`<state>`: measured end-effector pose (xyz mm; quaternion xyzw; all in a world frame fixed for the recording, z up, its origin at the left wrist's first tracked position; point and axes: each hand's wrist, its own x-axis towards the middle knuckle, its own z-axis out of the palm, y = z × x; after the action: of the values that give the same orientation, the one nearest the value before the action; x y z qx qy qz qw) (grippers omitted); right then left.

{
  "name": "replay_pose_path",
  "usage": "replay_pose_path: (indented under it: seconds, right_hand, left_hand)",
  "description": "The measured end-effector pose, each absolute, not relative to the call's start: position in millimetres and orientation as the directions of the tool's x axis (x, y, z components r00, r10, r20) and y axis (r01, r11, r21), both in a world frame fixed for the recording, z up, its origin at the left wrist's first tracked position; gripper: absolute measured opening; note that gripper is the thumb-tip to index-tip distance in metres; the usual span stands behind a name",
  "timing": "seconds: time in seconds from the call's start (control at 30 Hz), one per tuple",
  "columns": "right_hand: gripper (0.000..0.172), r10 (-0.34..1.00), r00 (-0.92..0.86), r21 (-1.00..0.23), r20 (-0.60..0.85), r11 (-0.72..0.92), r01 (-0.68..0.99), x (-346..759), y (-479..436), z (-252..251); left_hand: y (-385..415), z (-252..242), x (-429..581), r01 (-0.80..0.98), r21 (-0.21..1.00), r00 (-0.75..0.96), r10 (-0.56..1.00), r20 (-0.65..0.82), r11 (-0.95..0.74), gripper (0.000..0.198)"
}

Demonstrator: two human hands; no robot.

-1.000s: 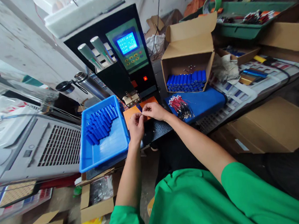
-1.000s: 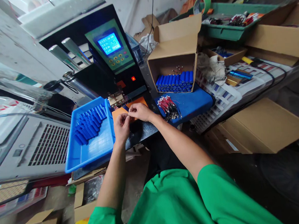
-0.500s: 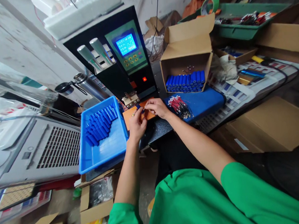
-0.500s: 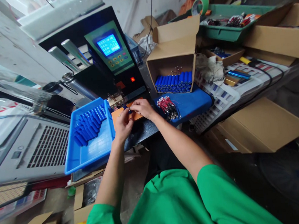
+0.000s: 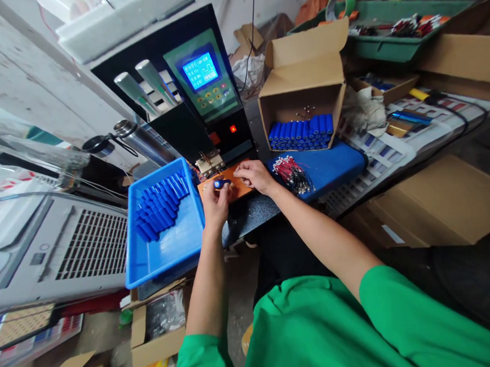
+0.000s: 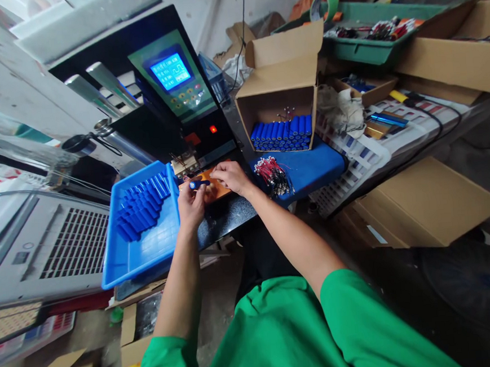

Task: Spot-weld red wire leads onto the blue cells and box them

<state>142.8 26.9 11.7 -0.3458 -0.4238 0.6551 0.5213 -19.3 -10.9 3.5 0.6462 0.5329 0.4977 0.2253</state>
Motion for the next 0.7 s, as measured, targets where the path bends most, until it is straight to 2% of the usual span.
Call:
replay_pose_path:
  seconds: [0.23, 0.47, 0.7]
  right_hand:
    - [0.028, 0.978, -0.206, -0.921, 0.02, -0.062, -0.383, 141.0, 29.4, 8.6]
    - [0.033, 0.986, -0.166, -0.923, 0.01, -0.055, -0.381, 139.1, 27.0, 9.0]
    - [0.028, 0.995, -0.101, -0.935, 0.015, -0.022, -0.354, 131.6, 24.2, 16.8]
  left_hand:
    - [7.8, -0.1, -20.2, 0.502, 0.822, -0.051, 0.94, 0.339, -0.269, 0.011]
    - [4.8, -3.7, -15.5, 0.462, 0.851, -0.126, 0.932, 0.341, -0.249, 0.017]
    - [0.4, -6.8, -13.0, 0.461, 0.847, -0.132, 0.924, 0.36, -0.264, 0.019]
